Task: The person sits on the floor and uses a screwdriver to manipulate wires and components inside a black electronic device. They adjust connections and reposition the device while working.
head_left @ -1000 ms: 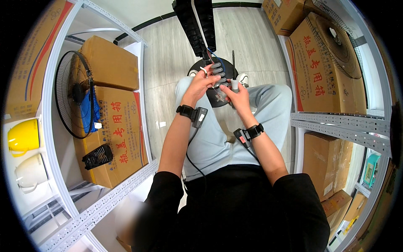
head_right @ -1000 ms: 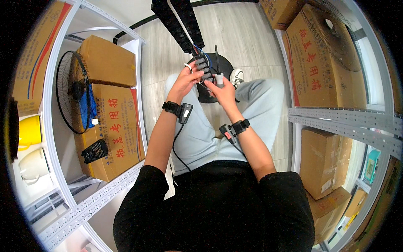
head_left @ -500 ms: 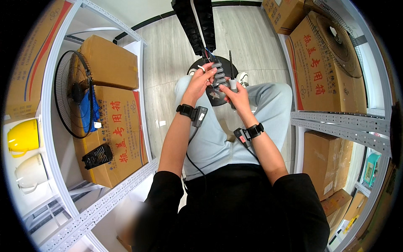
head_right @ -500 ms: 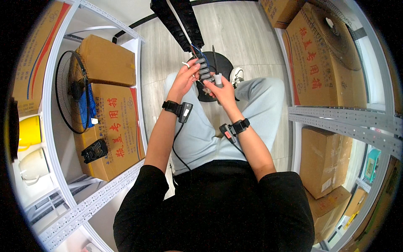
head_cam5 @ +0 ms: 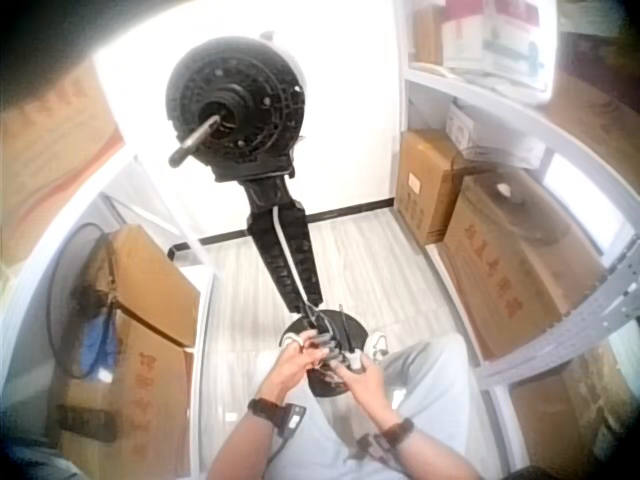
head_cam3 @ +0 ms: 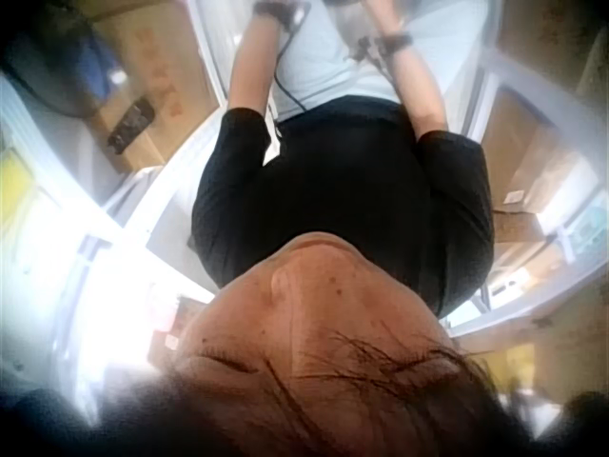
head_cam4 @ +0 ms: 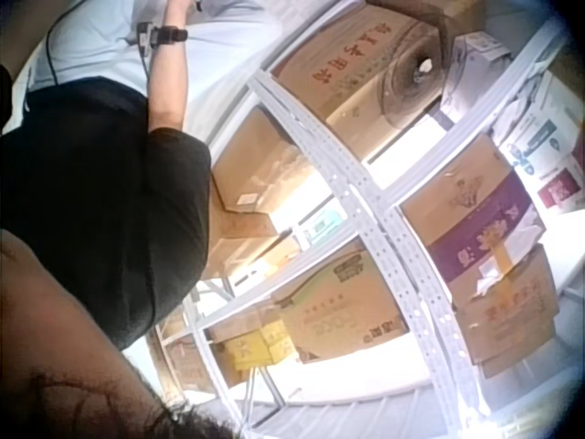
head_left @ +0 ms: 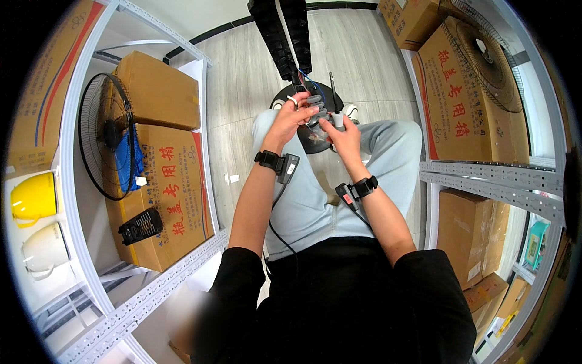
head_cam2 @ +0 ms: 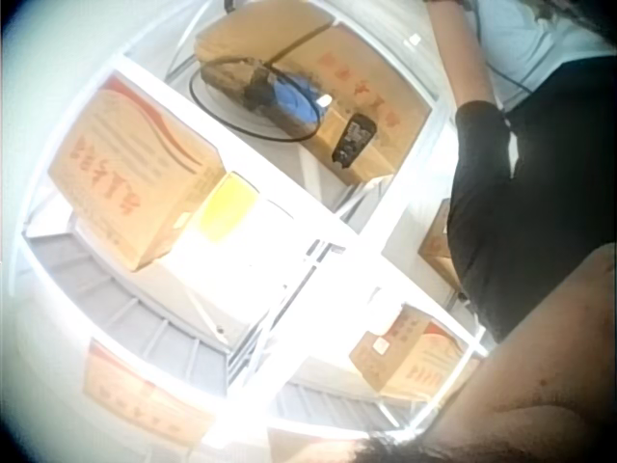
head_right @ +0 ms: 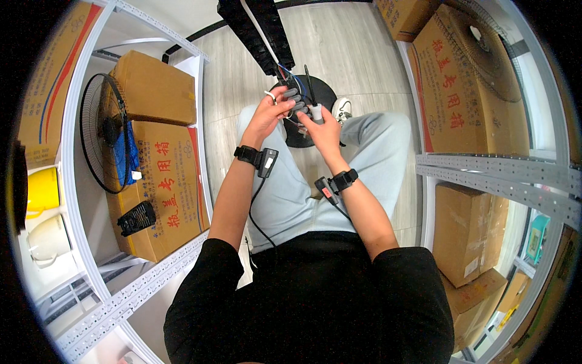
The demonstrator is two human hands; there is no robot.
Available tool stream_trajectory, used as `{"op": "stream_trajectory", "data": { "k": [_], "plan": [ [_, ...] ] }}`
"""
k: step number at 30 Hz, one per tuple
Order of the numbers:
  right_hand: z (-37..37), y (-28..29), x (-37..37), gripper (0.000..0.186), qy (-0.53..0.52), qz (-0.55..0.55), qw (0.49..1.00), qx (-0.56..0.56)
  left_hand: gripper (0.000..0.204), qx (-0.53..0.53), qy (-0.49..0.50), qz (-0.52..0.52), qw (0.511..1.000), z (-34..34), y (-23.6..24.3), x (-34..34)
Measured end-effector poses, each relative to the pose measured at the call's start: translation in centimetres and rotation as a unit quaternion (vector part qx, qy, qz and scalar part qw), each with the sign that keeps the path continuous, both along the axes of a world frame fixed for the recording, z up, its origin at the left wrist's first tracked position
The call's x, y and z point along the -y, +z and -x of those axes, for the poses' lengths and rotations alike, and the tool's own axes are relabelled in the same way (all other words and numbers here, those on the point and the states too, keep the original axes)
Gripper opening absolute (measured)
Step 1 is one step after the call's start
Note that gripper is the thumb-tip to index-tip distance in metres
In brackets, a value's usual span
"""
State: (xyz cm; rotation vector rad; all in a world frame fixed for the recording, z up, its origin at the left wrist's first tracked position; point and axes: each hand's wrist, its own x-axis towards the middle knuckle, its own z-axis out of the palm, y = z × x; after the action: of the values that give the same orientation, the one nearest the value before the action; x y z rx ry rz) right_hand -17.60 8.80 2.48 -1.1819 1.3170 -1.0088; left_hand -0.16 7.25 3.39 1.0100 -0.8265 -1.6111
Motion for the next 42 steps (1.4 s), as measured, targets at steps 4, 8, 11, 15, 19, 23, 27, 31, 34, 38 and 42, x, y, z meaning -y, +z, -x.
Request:
{"op": "stream_trajectory", "data": {
  "k": [4,8,11,15,19,23,27,31,34,38,42],
  "plan": [
    [0.1,1.3,-0.4,0.033,0.015,-0.028,0.999,0.004,0.047,0.004,0.022,0.004,1.000,0.0,-0.2,-0.1],
    [0.4,2.2,-0.5,0.034,0.022,-0.049,0.998,0.032,0.046,0.016,0.040,0.016,0.999,0.4,0.2,-0.1],
    [0.3,2.2,-0.6,0.035,0.030,-0.047,0.998,0.035,0.039,0.042,0.040,0.015,0.998,0.1,-0.1,0.0],
    [0.5,1.3,-0.3,0.037,0.041,-0.057,0.997,0.027,0.039,0.027,0.034,0.009,0.999,0.3,-0.2,0.1],
    [0.4,1.2,-0.3,0.038,0.039,-0.056,0.997,0.030,0.038,-0.036,0.050,-0.004,0.998,0.1,-0.3,0.1],
    [0.6,0.8,-0.4,0.040,0.046,-0.056,0.997,0.031,0.037,-0.033,0.061,-0.014,0.997,0.1,-0.2,0.1],
    [0.7,1.3,-0.5,0.043,0.056,-0.072,0.995,0.049,0.037,-0.003,0.084,-0.005,0.996,0.2,-0.2,0.0],
    [0.7,1.5,-0.6,0.044,0.070,-0.060,0.995,0.050,0.040,-0.002,0.105,-0.006,0.994,-0.2,-0.9,0.1],
    [0.8,1.3,-0.6,0.044,0.072,-0.050,0.995,0.040,0.041,0.006,0.105,0.006,0.994,-0.3,-1.2,0.2],
    [0.9,1.3,-0.7,0.041,0.071,-0.036,0.996,0.036,0.042,0.015,0.096,0.005,0.995,-0.4,-1.1,0.2],
    [0.9,1.1,-0.6,0.040,0.061,-0.042,0.996,0.051,0.046,-0.054,0.044,-0.022,0.997,-0.5,-0.7,0.2]
  ]
}}
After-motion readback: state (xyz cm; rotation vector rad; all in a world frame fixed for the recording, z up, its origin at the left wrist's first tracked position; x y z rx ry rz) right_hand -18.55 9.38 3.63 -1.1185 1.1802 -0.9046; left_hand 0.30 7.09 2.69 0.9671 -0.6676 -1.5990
